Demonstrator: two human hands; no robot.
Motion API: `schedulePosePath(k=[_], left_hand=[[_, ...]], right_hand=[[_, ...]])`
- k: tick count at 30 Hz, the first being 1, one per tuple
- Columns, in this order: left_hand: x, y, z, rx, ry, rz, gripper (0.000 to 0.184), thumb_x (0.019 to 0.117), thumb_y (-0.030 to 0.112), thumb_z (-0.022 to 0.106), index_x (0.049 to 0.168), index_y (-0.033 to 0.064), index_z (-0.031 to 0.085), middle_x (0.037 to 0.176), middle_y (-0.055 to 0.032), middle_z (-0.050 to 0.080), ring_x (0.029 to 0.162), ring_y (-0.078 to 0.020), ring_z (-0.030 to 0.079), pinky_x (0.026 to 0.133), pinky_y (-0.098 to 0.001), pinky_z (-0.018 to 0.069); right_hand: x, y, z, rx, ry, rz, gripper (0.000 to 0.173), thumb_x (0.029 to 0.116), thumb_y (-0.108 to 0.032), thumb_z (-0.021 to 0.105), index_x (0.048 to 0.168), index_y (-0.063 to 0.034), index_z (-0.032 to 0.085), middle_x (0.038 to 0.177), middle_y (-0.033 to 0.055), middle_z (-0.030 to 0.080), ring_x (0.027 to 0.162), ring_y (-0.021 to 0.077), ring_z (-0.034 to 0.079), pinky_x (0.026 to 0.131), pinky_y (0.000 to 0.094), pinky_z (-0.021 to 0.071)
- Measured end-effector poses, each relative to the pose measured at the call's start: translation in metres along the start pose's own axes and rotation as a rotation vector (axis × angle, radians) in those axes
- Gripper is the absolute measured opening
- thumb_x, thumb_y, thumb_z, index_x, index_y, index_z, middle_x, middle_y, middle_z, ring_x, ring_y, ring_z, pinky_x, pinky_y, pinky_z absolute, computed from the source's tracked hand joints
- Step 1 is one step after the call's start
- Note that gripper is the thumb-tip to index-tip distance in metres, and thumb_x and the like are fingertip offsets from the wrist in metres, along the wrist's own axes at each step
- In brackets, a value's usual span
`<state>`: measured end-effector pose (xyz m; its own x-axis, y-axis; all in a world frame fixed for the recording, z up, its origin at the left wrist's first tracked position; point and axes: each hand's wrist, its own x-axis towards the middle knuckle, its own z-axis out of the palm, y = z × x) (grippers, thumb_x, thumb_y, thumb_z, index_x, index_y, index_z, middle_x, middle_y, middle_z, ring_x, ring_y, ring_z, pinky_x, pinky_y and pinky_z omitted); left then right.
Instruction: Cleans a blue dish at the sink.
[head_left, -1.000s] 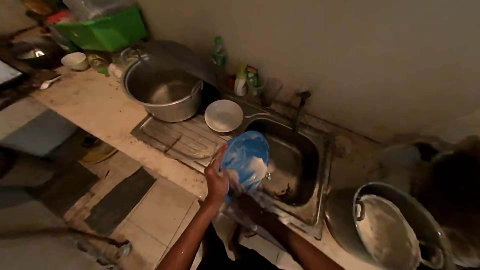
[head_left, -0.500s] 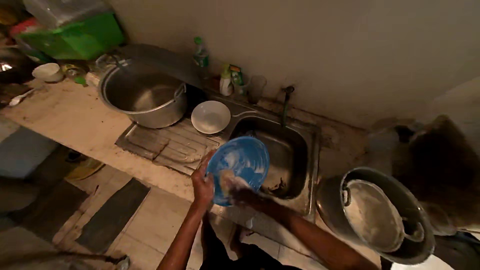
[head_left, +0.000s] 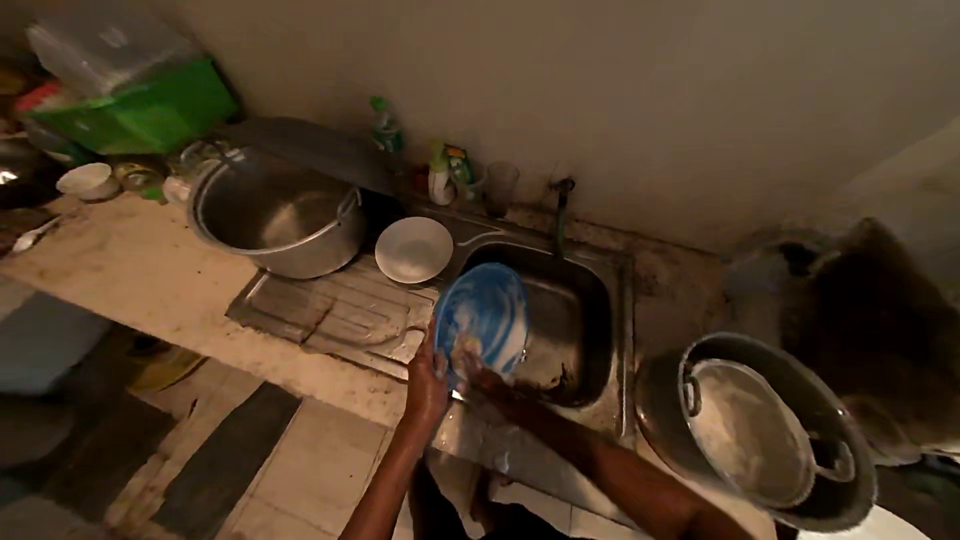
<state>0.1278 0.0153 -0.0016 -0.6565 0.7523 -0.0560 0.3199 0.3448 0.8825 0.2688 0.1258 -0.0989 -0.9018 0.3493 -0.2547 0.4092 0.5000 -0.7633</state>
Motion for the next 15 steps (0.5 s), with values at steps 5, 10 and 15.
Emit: schedulePosePath(k=[5,10,15], left_hand=[[0.015,0.038,-0.014,0.159,-0.036,-0.065,0.051,0.0947,0.005,0.062,0.144,-0.0032,0.05,0.119,-0.0224,0.069,0.11,-0.0307,0.068,0.099,-0.0465,0.0545],[0.067,0.069,-0.068,0.378,-0.123,-0.102,0.033,0.0993,0.014,0.058,0.129,-0.0008,0.063,0.122,-0.0214,0.066,0.115,-0.0335,0.064,0.102,-0.0493,0.0509],[0.041,0.021,-0.018,0.216,0.116,-0.134,0.052,0.0986,0.014,0.059,0.149,0.0019,0.049,0.14,-0.0239,0.058,0.131,-0.0379,0.055,0.113,-0.0509,0.0424]], right_hand=[[-0.022,-0.054,0.004,-0.254,0.062,-0.045,0.057,0.102,-0.032,0.058,0.145,0.0051,0.052,0.151,0.0271,0.049,0.143,0.0406,0.044,0.119,0.0512,0.0368],[-0.048,-0.007,-0.014,-0.64,0.12,-0.204,0.049,0.0946,-0.022,0.067,0.14,-0.005,0.061,0.146,0.0268,0.054,0.137,0.045,0.051,0.112,0.0575,0.0437],[-0.035,-0.051,0.003,-0.406,0.214,-0.043,0.041,0.1012,-0.012,0.053,0.138,0.0039,0.06,0.122,0.0225,0.07,0.108,0.0377,0.071,0.095,0.0503,0.0567]])
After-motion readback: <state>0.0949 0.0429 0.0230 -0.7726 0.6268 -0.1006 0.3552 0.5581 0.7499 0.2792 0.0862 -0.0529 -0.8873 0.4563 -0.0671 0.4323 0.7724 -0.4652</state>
